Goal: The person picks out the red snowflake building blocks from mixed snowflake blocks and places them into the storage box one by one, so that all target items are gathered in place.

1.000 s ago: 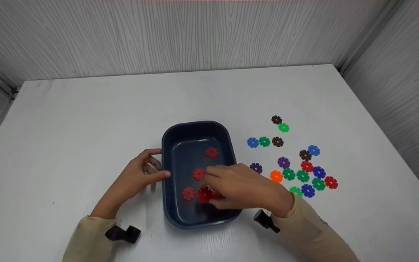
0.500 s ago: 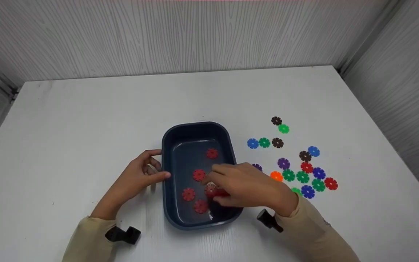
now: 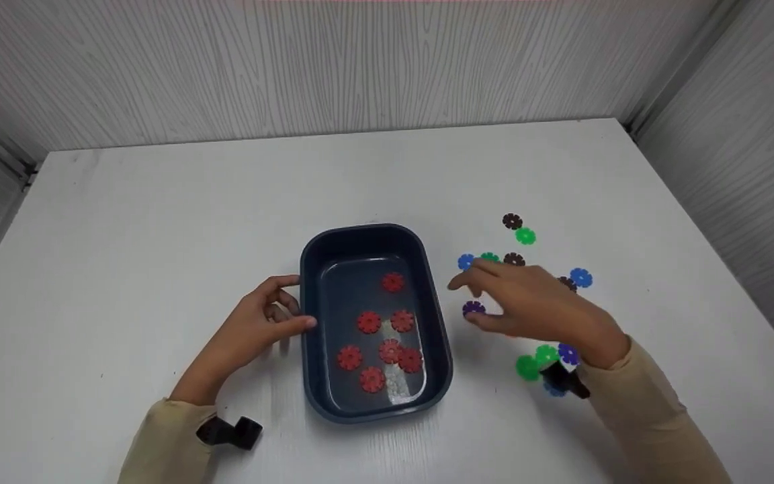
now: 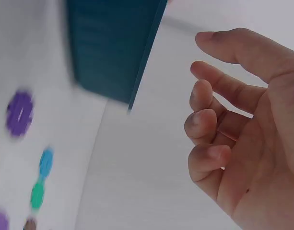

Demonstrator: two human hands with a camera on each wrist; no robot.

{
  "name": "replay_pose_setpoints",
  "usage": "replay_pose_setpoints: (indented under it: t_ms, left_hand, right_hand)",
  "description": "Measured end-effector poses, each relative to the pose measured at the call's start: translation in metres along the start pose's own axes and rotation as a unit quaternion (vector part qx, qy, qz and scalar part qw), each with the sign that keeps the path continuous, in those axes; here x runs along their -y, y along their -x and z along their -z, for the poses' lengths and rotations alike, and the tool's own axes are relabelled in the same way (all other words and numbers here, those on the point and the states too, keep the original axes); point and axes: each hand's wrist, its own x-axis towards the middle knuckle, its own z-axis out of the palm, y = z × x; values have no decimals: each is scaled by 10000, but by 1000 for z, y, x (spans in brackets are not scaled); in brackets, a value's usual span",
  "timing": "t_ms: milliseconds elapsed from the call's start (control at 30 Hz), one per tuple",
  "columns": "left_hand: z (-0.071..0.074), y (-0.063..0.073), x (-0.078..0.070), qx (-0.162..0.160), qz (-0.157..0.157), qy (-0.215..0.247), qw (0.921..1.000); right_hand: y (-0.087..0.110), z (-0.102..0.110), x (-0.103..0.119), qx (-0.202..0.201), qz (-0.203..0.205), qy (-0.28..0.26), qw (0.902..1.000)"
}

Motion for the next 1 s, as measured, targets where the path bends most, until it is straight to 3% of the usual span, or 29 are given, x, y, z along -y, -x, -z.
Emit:
replay_pose_setpoints:
  t_ms: [100,267,500,767,1000]
  left_hand:
    - [0,0,0,10,-1,16,10000]
    - [0,0,-1,-18,88,-70,9999]
    - [1,0,-1,-32,145,-176,9997]
    - [2,1,-1,-76,128,-240,9996]
    - [1,0,-2,-47,161,-175,9997]
  right_hand:
    - [13,6,-20,92,-520,-111,9985]
    - [39,8,-52,-11,-923,-381,9950]
    - [71,4,-94,84,-1891,-861,9781]
    - [89,-5,-121,258,-2218,-882,9708]
    - [95,-18,-135,651,-2445,-1088,9613]
